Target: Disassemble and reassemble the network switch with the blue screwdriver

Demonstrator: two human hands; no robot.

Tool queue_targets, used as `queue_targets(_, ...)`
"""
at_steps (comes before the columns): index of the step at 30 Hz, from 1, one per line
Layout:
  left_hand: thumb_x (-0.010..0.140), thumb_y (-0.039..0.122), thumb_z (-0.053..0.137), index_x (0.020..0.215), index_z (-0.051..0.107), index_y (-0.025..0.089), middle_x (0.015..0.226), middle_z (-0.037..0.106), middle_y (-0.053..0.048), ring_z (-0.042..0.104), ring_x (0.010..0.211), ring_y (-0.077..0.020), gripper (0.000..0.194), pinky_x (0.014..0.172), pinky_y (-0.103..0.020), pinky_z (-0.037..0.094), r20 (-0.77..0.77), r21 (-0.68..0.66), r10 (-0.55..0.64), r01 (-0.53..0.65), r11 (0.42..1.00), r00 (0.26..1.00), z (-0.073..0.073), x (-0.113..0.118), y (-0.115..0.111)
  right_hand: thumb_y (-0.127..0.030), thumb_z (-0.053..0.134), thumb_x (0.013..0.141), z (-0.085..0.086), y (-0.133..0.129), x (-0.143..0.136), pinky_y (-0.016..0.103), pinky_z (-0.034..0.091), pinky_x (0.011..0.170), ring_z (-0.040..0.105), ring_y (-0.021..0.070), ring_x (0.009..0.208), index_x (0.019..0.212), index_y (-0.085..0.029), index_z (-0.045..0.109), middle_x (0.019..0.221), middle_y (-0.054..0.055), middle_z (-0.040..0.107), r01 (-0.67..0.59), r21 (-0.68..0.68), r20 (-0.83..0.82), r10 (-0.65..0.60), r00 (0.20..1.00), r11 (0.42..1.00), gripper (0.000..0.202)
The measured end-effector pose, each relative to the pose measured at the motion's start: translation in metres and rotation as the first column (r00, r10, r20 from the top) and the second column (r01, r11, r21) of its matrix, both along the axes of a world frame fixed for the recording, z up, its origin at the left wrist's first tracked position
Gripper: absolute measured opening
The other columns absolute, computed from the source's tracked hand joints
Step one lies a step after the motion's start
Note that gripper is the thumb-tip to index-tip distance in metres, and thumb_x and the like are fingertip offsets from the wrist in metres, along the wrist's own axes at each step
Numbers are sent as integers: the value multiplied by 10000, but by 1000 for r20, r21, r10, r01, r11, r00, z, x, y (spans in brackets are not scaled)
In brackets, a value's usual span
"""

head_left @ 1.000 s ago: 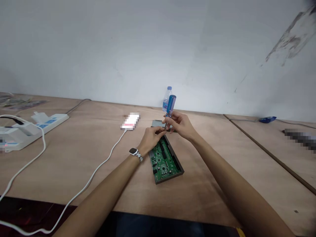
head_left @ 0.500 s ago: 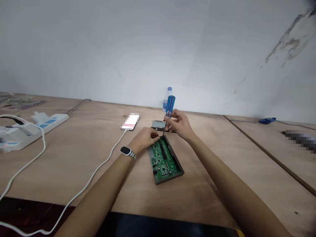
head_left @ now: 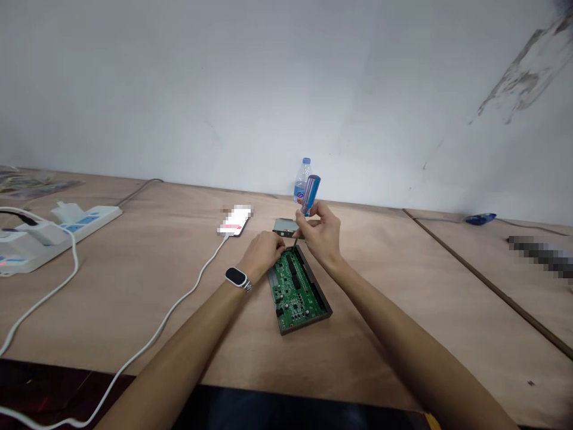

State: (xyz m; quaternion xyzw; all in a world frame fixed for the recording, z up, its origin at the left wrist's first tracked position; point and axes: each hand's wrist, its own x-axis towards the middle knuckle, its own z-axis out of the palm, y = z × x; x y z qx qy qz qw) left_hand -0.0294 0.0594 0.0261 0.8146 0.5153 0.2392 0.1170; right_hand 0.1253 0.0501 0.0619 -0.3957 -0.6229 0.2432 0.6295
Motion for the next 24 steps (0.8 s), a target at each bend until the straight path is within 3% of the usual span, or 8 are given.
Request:
queue_targets(5,903,231,595,762,759,170,772,728,-86,621,708,-191,225,635,-284,353,7,17,-15,15,1000,1000,-9,-2,6,-410,660,873,-1,-2,1,222,457,384,663,123,463,811,-239,427,913,8,711,24,-20,-8,-24,1000,1000,296)
queue_targets(10,913,255,600,849,798,186,834,753,-80,644,761,-197,220,676,-283,393,51,24,-55,54,998,997,-14,-7,10,-497,689,857,-14,2,11,235,492,425,655,143,492,900,-231,526,782,6,713,-19,-75,72,25,997,997,315)
queue_targets(15,914,231,588,793,776,178,809,743,-82,639,762,-201,229,689,-285,400,2,50,-67,67,996,998,-8,-7,3,-507,623,918,-27,5,21,271,550,544,674,163,594,857,-190,678,787,51,736,-104,-83,191,118,974,991,327)
queue_targets(21,911,217,572,761,742,172,812,737,-85,638,769,-203,232,696,-291,396,-29,46,-68,70,996,997,-3,-6,-1,-536,608,928,-3,-1,26,241,560,539,682,144,608,920,-183,656,845,63,748,-87,-23,-1,87,996,996,357)
queue_targets(24,896,200,573,738,719,168,786,721,-85,636,758,-207,218,668,-291,386,-39,-5,-55,55,998,998,0,-14,-9,-582,598,918,-2,-10,39,242,569,508,710,164,646,931,-187,602,867,82,758,-66,-53,-123,59,991,996,396)
